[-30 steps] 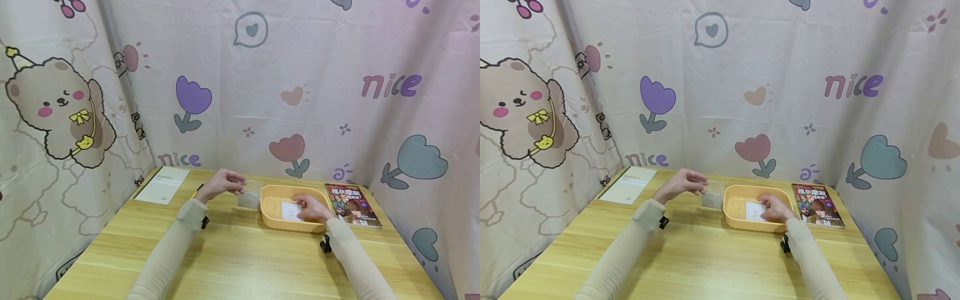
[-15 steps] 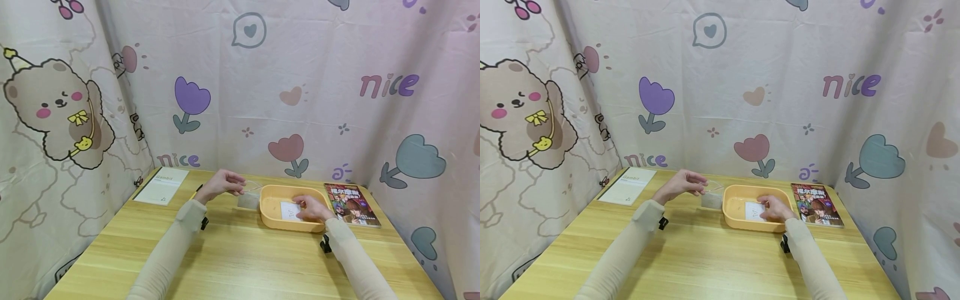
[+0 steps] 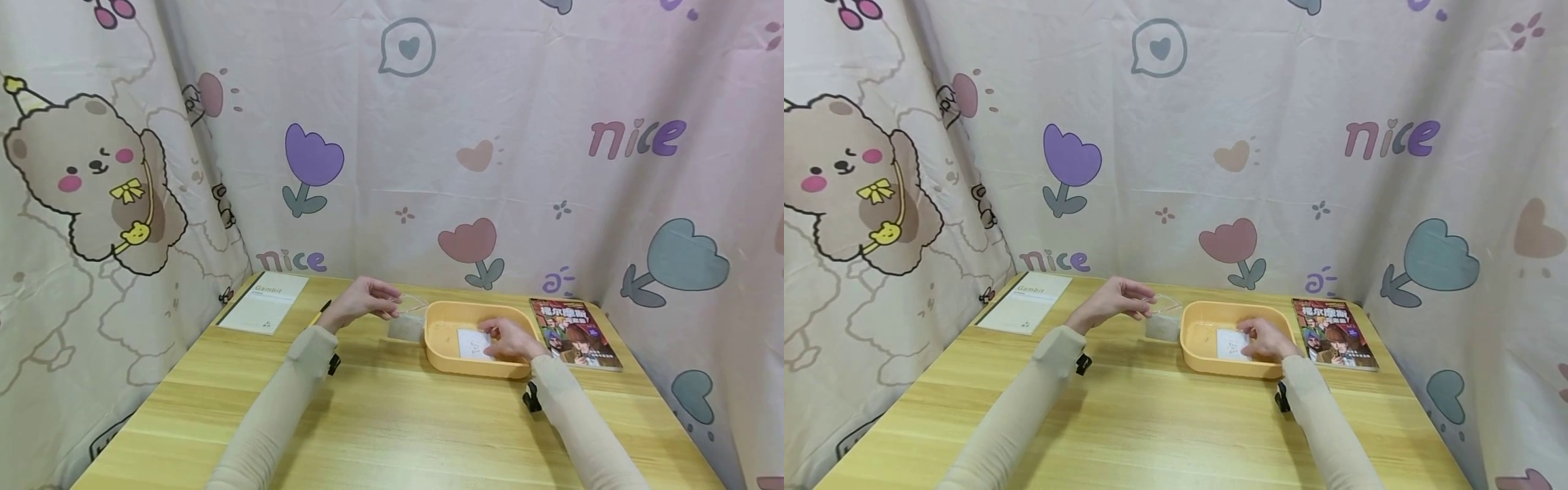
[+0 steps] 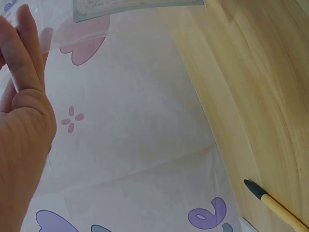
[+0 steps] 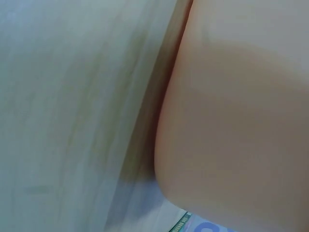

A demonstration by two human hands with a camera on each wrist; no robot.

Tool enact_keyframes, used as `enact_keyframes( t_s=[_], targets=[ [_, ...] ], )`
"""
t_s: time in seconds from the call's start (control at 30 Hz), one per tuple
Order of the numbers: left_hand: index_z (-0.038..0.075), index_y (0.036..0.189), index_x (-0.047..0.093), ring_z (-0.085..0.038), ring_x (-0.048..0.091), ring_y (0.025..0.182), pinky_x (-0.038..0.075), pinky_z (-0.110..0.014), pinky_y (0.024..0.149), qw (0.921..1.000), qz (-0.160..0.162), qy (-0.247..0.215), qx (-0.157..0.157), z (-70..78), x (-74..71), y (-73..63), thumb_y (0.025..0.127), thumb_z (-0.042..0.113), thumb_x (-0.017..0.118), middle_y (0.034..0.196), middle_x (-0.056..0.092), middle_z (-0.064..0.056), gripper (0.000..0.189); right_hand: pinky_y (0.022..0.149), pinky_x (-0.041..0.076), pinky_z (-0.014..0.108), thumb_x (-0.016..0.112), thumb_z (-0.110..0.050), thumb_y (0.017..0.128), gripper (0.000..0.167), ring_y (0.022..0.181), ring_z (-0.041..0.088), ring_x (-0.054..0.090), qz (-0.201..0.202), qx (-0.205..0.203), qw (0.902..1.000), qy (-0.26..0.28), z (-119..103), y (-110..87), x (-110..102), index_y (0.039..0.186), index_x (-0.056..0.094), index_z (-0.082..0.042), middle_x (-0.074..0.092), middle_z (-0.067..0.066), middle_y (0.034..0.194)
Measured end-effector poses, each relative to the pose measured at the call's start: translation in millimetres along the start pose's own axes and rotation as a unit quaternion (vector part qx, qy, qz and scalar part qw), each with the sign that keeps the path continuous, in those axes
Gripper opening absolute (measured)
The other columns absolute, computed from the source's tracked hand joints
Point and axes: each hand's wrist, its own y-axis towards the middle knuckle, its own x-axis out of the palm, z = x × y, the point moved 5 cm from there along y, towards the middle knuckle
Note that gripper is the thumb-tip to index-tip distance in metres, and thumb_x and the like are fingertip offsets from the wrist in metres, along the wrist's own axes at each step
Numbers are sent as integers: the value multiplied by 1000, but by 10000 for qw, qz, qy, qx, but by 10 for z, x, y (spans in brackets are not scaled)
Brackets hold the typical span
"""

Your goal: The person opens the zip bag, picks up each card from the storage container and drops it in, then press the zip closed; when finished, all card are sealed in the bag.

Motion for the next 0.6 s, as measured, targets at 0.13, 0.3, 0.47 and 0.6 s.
enact_keyframes(
  t_s=[0.13,0.3,0.47,0.6],
  targets=[
    [-7,123,61,-22,74,81,56,-56,90,10000,-19,-25,6,13,1,-6,88,-1,69,126,59,-34,37,89,52,44,81,3,69,58,98,29,57,89,-132,9999,-67,-11,6,-10,125,63,2,61,19,112],
    [-8,123,61,-22,74,80,61,-47,83,10000,-18,-58,38,30,9,-13,88,-1,69,123,62,-31,37,84,55,40,80,6,66,60,97,27,58,211,-382,9989,-149,-15,17,-10,123,64,0,61,18,115],
    [-9,124,60,-22,74,79,63,-34,73,9999,-4,-95,59,36,7,-19,88,-2,68,124,61,-32,37,79,56,34,76,10,69,50,93,25,59,409,-374,9978,357,8,43,-30,117,66,-1,63,17,111],
    [-10,124,60,-22,74,79,63,-36,74,9999,-5,-96,88,34,-8,-26,89,-2,68,124,60,-34,37,76,56,29,72,8,78,38,89,21,60,600,-173,9915,1141,23,52,-78,115,65,1,65,19,104]
  ],
)
